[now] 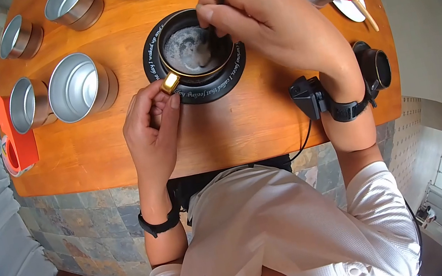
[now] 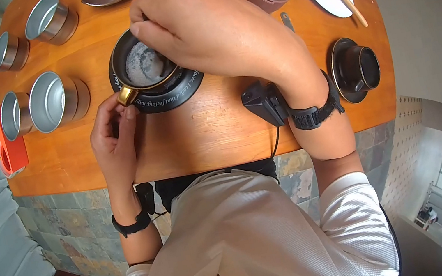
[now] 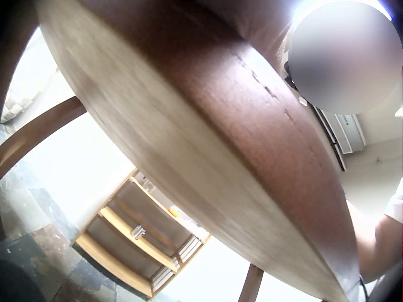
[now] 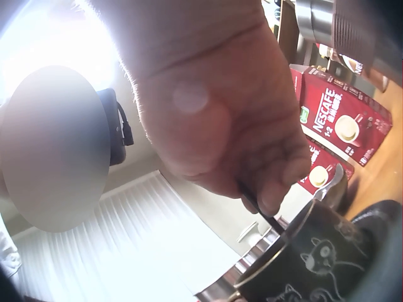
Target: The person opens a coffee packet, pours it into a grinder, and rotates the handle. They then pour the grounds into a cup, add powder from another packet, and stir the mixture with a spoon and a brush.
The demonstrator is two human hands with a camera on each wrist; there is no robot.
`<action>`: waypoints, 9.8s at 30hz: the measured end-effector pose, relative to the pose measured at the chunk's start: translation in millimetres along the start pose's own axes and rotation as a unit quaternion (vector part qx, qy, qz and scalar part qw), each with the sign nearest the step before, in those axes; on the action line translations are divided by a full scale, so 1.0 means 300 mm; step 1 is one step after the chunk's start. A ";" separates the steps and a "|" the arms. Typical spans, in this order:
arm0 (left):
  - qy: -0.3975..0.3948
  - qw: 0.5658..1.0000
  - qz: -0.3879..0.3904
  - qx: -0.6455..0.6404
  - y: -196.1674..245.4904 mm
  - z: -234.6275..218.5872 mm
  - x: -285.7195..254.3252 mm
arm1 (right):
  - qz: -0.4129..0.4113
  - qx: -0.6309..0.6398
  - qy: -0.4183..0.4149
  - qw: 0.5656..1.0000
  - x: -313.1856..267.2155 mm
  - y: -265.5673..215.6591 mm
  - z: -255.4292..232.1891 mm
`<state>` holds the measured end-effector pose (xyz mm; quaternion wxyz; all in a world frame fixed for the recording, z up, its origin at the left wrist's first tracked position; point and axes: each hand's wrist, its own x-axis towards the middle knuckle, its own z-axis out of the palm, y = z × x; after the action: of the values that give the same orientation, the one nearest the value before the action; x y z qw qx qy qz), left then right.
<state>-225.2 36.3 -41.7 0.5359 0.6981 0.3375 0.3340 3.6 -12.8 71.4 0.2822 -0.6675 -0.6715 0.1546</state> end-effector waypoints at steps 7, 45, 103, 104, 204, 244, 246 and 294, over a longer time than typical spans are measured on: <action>0.001 1.000 -0.014 -0.004 0.002 -0.002 -0.001 | -0.009 0.019 0.079 0.997 -0.057 0.043 0.011; 0.002 0.999 -0.027 -0.046 -0.022 0.008 0.000 | -0.042 0.230 0.130 0.964 -0.155 0.105 0.147; 0.008 0.998 -0.008 -0.068 -0.023 0.012 0.003 | 0.054 0.201 0.217 0.954 -0.176 0.102 0.142; 0.006 0.998 -0.010 -0.067 -0.024 0.010 0.002 | 0.053 0.199 0.216 0.954 -0.175 0.103 0.142; 0.008 0.998 -0.018 -0.052 -0.028 0.012 0.000 | -0.030 0.089 0.202 0.975 -0.155 0.076 0.142; 0.012 0.998 -0.034 -0.057 -0.022 0.010 -0.003 | -0.013 0.139 0.194 0.971 -0.163 0.081 0.125; 0.012 0.998 -0.040 -0.047 -0.022 0.008 -0.005 | 0.002 0.105 0.191 0.976 -0.164 0.064 0.101; -0.018 1.000 -0.012 0.019 0.011 -0.007 -0.002 | 0.000 0.003 0.131 0.991 -0.137 0.006 0.063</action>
<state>-226.9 36.3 -38.0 0.5325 0.7102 0.3423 0.3081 -8.0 -50.0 48.3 0.3692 -0.6811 -0.6286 0.0677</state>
